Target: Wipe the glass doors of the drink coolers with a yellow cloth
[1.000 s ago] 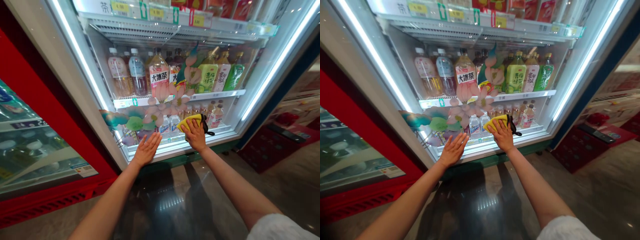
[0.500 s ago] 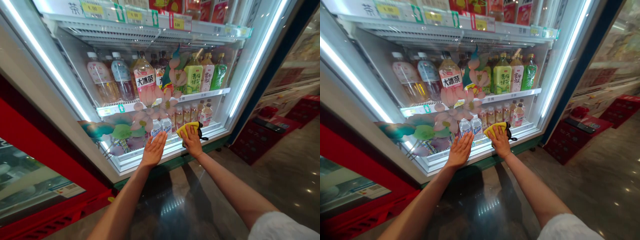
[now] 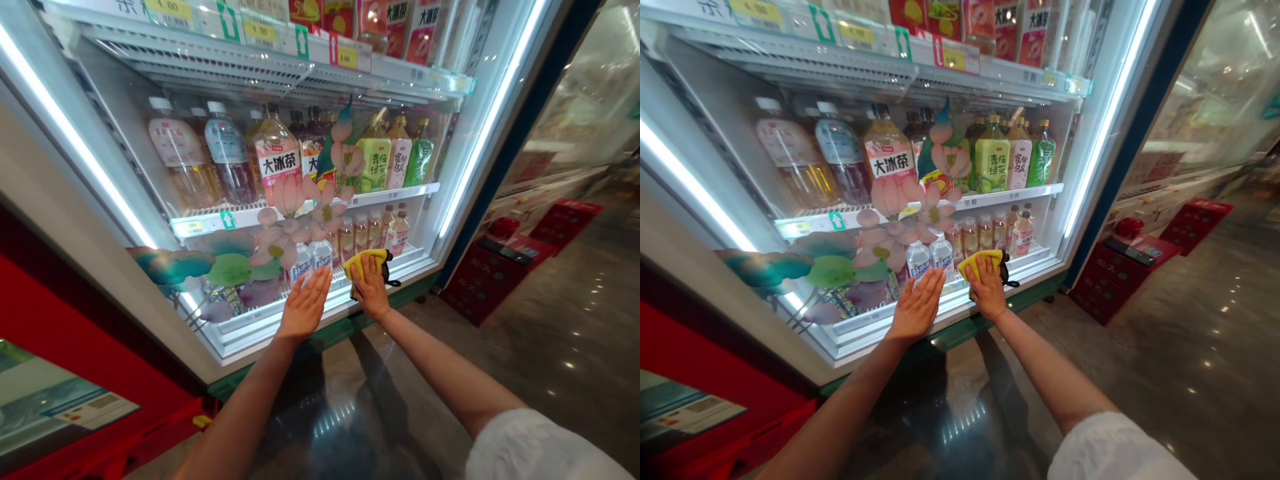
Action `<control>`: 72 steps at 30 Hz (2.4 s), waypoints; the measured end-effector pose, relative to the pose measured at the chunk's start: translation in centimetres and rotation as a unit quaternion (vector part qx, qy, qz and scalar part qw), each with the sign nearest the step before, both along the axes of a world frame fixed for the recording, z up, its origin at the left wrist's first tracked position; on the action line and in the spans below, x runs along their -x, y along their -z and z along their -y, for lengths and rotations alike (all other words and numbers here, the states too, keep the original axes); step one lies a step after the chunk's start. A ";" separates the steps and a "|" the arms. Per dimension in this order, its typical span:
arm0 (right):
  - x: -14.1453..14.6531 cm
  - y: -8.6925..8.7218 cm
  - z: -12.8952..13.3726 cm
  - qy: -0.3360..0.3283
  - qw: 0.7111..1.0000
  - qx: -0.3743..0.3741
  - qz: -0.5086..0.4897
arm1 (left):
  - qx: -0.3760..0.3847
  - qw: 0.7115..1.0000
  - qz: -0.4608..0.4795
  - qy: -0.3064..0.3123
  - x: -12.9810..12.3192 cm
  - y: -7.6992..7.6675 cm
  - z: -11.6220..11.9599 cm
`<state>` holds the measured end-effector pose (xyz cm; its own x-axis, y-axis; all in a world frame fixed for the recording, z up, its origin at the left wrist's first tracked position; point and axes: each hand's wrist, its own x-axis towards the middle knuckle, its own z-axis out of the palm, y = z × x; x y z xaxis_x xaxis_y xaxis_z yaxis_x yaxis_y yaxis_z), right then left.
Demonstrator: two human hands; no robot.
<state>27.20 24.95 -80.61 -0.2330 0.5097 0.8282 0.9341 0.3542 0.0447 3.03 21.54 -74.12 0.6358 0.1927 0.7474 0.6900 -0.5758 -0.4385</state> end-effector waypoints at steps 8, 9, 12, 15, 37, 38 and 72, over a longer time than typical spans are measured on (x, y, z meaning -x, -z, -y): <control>-6.1 -0.6 -1.5 0.023 0.997 -0.013 -0.070 | 0.026 0.999 -0.038 -0.001 -3.7 1.4 -0.7; -6.5 -0.1 -1.4 0.030 0.996 -0.011 -0.085 | 0.027 0.999 -0.041 -0.002 -4.4 1.4 -0.9; -6.8 0.6 -1.1 0.008 0.998 0.000 -0.065 | 0.027 0.999 -0.047 -0.002 -6.6 1.4 -1.4; -7.7 -0.7 -1.7 -0.038 0.999 0.010 -0.027 | 0.037 0.999 -0.038 -0.011 -8.4 0.9 -1.9; -15.3 2.2 -4.7 0.003 0.993 -0.006 -0.121 | 0.066 0.997 -0.035 -0.035 -18.0 1.3 -3.1; -15.9 2.2 -4.9 -0.008 0.995 0.000 -0.102 | 0.067 0.997 -0.039 -0.030 -18.5 1.2 -3.1; -30.1 2.0 -9.7 0.005 0.962 0.001 -0.274 | 0.096 0.991 -0.090 -0.028 -31.5 0.4 -8.0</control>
